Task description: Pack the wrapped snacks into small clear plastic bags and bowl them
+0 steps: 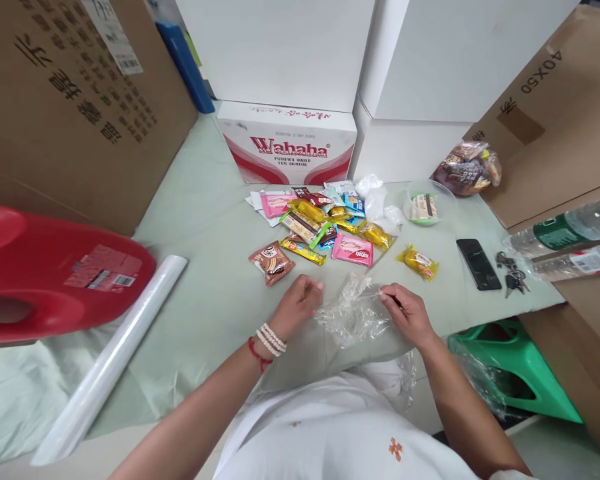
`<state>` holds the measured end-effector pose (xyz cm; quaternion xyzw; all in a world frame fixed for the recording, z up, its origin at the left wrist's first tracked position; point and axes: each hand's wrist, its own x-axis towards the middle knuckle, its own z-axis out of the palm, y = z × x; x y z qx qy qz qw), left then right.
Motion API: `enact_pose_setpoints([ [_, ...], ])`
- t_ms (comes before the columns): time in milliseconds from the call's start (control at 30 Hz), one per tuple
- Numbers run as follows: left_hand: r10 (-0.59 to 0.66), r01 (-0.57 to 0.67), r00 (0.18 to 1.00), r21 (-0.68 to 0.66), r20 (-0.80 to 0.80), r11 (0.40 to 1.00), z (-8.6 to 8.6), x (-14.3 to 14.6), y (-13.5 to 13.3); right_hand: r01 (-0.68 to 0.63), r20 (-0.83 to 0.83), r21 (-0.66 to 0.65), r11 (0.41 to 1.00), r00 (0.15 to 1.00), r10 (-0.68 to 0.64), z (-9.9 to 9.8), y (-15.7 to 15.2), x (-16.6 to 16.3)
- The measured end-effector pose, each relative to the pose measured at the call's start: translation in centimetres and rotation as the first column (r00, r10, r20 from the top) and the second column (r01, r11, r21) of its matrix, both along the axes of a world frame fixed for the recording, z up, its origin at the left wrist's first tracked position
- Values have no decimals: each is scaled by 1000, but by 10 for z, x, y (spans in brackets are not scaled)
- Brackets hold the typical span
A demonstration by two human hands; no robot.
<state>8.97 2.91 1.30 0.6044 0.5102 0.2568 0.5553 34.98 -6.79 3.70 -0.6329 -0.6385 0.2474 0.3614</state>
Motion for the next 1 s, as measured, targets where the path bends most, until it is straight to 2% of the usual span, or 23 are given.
enact_pose_setpoints([
  [133, -201, 208, 959, 13, -199, 978, -1, 14, -4, -28, 5, 23, 999, 1000, 27, -1, 0, -5],
  [200, -285, 283, 942, -39, -179, 958, -2, 16, -3, -19, 21, 36, 999, 1000, 18, 0, 0, -3],
  [267, -267, 261, 960, -78, -81, 962, -2, 13, -3, 7, 31, 48, 999, 999, -8, 0, 0, 2],
  [367, -162, 163, 986, -79, 26, 983, -3, 3, -5, 71, 23, 57, 996, 997, -73, -2, -4, 11],
  [500, -43, 49, 995, 71, -85, 996, -2, -1, -8, 90, 10, 53, 995, 996, -90, -8, -7, 13],
  [600, -99, 124, 973, 111, -209, 986, -2, 9, -8, 34, 14, 75, 997, 999, -35, -9, -6, 8],
  [700, -211, 227, 942, 34, -260, 973, -4, 21, -3, 5, 26, 95, 995, 1000, -8, -5, -4, 5],
  [800, -315, 305, 932, -82, -177, 949, -6, 27, 0, 7, 40, 115, 993, 999, -12, -1, -4, 7],
  [867, -364, 352, 925, -114, -110, 929, -7, 27, 0, 27, 44, 139, 990, 998, -34, 0, -6, 11],
  [933, -348, 340, 936, -125, -47, 932, -7, 23, -1, 68, 42, 158, 985, 996, -76, -1, -8, 13],
  [1000, -271, 271, 963, -112, 15, 956, -7, 17, -3, 104, 35, 165, 981, 993, -112, -4, -11, 14],
])
